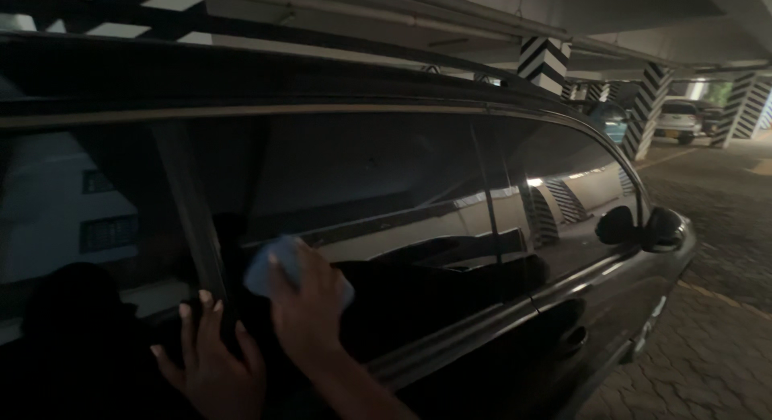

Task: The person wipes the rear window and side body panels of a black car with a white cleaning mitt and a blue cloth.

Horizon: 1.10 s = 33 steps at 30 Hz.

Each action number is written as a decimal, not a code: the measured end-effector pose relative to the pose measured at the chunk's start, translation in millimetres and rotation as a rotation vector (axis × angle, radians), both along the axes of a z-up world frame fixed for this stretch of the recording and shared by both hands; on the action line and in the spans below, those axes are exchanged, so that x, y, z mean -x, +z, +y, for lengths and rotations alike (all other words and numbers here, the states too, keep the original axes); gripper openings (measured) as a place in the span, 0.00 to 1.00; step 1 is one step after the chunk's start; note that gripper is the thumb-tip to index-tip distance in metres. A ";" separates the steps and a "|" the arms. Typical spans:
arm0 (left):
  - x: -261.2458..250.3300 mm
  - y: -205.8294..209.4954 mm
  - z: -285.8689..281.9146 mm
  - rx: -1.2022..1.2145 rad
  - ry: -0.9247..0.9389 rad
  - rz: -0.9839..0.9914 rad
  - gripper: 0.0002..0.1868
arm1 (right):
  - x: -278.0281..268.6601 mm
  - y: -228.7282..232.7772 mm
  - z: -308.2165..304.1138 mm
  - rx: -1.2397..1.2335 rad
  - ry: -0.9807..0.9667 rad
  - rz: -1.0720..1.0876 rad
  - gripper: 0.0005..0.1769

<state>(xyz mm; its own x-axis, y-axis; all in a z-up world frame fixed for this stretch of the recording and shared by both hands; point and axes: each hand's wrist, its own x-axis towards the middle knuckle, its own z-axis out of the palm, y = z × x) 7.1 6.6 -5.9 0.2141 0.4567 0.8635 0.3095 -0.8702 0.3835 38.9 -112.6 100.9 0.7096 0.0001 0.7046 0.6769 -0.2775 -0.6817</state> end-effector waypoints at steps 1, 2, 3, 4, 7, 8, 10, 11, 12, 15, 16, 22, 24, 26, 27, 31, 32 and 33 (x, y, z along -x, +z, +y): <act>-2.9 -0.2 0.9 0.005 0.028 0.037 0.20 | -3.8 11.0 3.1 0.174 -0.092 -0.368 0.24; -5.1 -0.3 2.5 0.006 0.035 0.033 0.20 | -9.6 21.3 6.2 0.347 -0.185 -0.736 0.26; -4.3 -1.5 3.6 -0.029 0.067 0.059 0.21 | -18.2 34.8 10.4 0.354 -0.206 -0.779 0.25; -3.5 -3.0 4.6 -0.063 0.099 0.085 0.22 | -30.2 52.3 15.5 0.360 -0.228 -0.822 0.24; -10.3 -6.9 7.6 0.032 0.125 0.091 0.23 | -80.9 105.7 15.8 0.356 -0.345 -0.834 0.24; -11.2 -8.6 10.2 0.032 0.129 0.089 0.23 | -104.4 124.0 7.1 0.356 -0.404 -0.847 0.23; -10.6 -14.0 17.7 -0.022 0.124 0.096 0.22 | -155.0 147.6 -20.2 0.328 -0.535 -0.906 0.21; -12.0 -17.3 18.5 -0.023 0.127 0.092 0.22 | -181.7 155.1 -37.9 0.304 -0.608 -0.937 0.19; -12.6 -20.4 19.3 -0.029 0.095 0.034 0.22 | -208.0 160.3 -54.6 0.291 -0.671 -0.952 0.18; -15.1 -23.0 19.4 -0.058 0.145 0.033 0.22 | -282.7 162.5 -104.8 0.408 -0.710 -0.599 0.17; -15.3 -20.6 18.2 -0.077 0.230 0.090 0.22 | -304.5 159.0 -126.4 0.426 -0.722 -0.582 0.19; -40.7 52.8 -19.5 -0.178 -0.107 -0.196 0.16 | -372.9 140.3 -208.2 0.295 -0.743 -0.360 0.25; -52.5 89.2 -33.9 -0.236 -0.067 -0.127 0.18 | -375.5 137.2 -222.5 0.251 -0.661 -0.305 0.27; -60.0 109.8 -46.9 -0.287 -0.015 -0.051 0.21 | -378.2 134.8 -216.9 0.251 -0.685 -0.293 0.26; -60.7 115.9 -51.6 -0.292 -0.050 -0.067 0.20 | -376.4 132.0 -213.1 0.250 -0.708 -0.275 0.26; -68.2 126.7 -63.8 -0.297 -0.083 -0.038 0.24 | -356.1 148.0 -191.5 0.222 -0.777 -0.268 0.20; -67.8 124.5 -67.0 -0.293 -0.080 -0.030 0.24 | -341.8 152.5 -175.5 0.175 -0.757 -0.291 0.23; -70.4 124.5 -70.1 -0.322 -0.063 -0.030 0.24 | -325.1 161.1 -155.6 0.123 -0.736 -0.323 0.27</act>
